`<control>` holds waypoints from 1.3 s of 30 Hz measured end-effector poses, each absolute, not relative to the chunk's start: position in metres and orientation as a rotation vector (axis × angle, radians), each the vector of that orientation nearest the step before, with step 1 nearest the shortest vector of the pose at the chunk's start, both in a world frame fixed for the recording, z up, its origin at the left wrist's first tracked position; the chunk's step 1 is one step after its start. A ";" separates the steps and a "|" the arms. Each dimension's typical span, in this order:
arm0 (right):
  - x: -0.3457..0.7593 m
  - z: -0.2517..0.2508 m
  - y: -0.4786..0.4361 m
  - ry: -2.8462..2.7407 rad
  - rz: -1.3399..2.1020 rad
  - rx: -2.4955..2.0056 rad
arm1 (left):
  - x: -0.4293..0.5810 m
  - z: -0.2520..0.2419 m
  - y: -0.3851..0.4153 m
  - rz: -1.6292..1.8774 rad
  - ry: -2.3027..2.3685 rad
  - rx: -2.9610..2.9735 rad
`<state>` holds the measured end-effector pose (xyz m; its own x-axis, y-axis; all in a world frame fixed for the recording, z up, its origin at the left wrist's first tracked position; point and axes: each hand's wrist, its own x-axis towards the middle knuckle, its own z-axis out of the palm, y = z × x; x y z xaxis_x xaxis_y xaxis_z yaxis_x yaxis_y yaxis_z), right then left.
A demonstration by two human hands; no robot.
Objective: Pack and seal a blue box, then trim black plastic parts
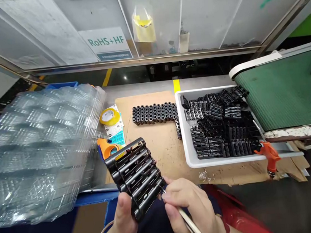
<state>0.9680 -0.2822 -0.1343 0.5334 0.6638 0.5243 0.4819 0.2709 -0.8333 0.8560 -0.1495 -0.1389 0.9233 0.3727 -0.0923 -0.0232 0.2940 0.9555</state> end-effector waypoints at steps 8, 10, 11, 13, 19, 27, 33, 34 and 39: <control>0.968 -0.132 -0.287 -1.162 0.149 -1.481 | 0.854 -0.139 -0.149 0.297 0.294 1.321; 0.966 -0.134 -0.291 -1.137 0.192 -1.511 | 0.853 -0.140 -0.150 0.299 0.298 1.336; 0.965 -0.134 -0.292 -1.100 0.225 -1.531 | 0.852 -0.140 -0.150 0.303 0.307 1.338; 0.964 -0.132 -0.293 -0.985 0.313 -1.571 | 0.850 -0.141 -0.151 0.301 0.326 1.322; 0.964 -0.124 -0.289 -0.790 0.534 -1.533 | 0.854 -0.144 -0.150 0.215 0.389 1.220; 0.959 -0.127 -0.290 -0.794 0.506 -1.472 | 0.862 -0.143 -0.149 0.185 0.412 1.075; 0.959 -0.124 -0.289 -0.717 0.534 -1.492 | 0.863 -0.137 -0.148 0.147 0.442 1.075; 0.959 -0.124 -0.289 -0.712 0.526 -1.489 | 0.863 -0.137 -0.148 0.149 0.444 1.086; 0.959 -0.125 -0.287 -0.772 0.461 -1.523 | 0.865 -0.133 -0.149 0.156 0.469 1.115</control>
<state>0.9592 -0.2870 -0.1250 0.6907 0.7053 0.1596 0.1947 0.0312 -0.9804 0.8650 -0.1491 -0.1333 0.8925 0.3503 -0.2842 0.1106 0.4410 0.8907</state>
